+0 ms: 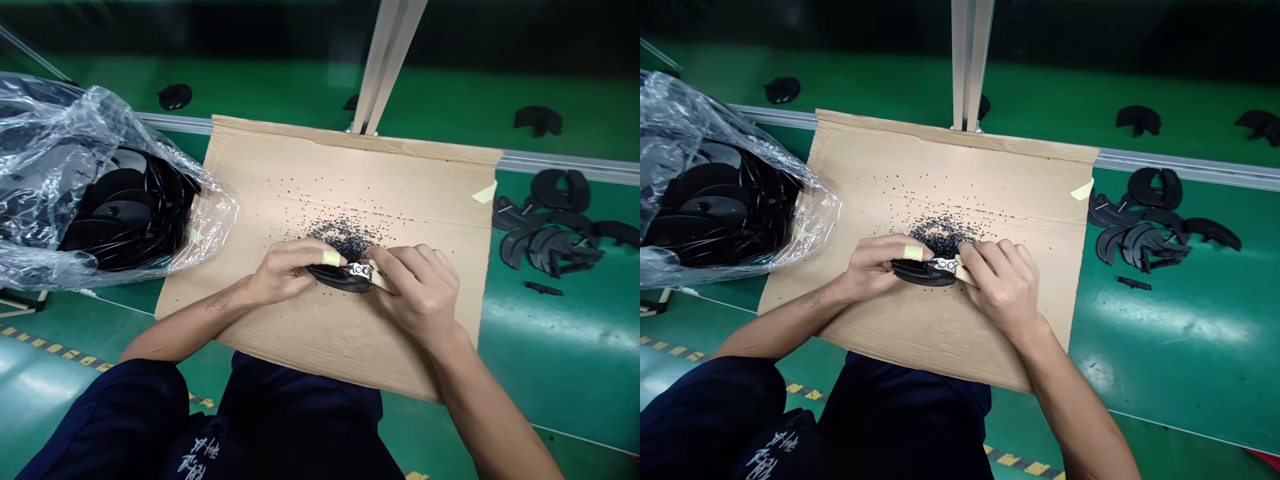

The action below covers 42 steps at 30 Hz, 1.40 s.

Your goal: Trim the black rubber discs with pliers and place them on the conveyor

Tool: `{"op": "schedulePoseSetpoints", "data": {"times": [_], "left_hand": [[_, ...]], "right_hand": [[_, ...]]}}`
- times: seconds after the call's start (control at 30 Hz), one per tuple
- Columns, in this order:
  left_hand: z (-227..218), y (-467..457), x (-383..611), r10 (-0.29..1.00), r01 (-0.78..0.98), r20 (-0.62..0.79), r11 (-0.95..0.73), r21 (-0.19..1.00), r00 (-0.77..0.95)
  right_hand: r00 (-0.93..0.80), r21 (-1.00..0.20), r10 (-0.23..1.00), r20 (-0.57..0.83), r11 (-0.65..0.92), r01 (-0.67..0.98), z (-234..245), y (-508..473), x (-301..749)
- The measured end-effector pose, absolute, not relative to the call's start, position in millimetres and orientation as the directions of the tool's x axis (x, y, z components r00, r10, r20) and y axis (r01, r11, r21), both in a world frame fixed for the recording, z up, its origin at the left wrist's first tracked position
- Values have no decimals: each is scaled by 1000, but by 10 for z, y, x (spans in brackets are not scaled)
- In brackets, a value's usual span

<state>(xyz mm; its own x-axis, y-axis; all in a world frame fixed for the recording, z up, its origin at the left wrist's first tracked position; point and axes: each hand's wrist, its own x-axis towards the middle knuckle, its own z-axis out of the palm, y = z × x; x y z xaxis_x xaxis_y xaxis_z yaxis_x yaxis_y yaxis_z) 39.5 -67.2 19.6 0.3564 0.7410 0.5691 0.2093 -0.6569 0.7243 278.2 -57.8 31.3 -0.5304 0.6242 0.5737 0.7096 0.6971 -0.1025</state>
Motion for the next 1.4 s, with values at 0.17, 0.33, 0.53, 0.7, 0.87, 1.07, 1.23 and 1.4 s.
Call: {"op": "schedulePoseSetpoints", "data": {"times": [0.17,0.33,0.53,0.7,0.87,1.07,1.23,1.4], "left_hand": [[178,-687,402,729,177,589,-668,723,349],[188,-695,388,726,207,582,-673,710,365],[194,-682,379,706,199,588,-691,695,394],[182,-674,372,720,221,590,-683,696,365],[207,-668,373,759,292,520,-639,712,392],[293,-679,410,738,350,445,-648,677,507],[382,-637,443,701,421,387,-687,592,599],[578,-535,464,691,409,258,-642,649,675]], "right_hand": [[-564,22,573,595,690,724,343,-624,2774],[-561,21,581,590,683,730,335,-658,2747],[-478,-417,702,528,704,575,288,-663,2716],[-392,-530,780,487,621,577,285,-609,2738],[-334,-687,859,389,512,516,302,-556,2750],[-442,-846,819,366,491,209,400,-540,2759],[-493,-861,783,380,494,123,507,-540,2803],[-470,-790,733,492,603,111,518,-569,2823]]}}
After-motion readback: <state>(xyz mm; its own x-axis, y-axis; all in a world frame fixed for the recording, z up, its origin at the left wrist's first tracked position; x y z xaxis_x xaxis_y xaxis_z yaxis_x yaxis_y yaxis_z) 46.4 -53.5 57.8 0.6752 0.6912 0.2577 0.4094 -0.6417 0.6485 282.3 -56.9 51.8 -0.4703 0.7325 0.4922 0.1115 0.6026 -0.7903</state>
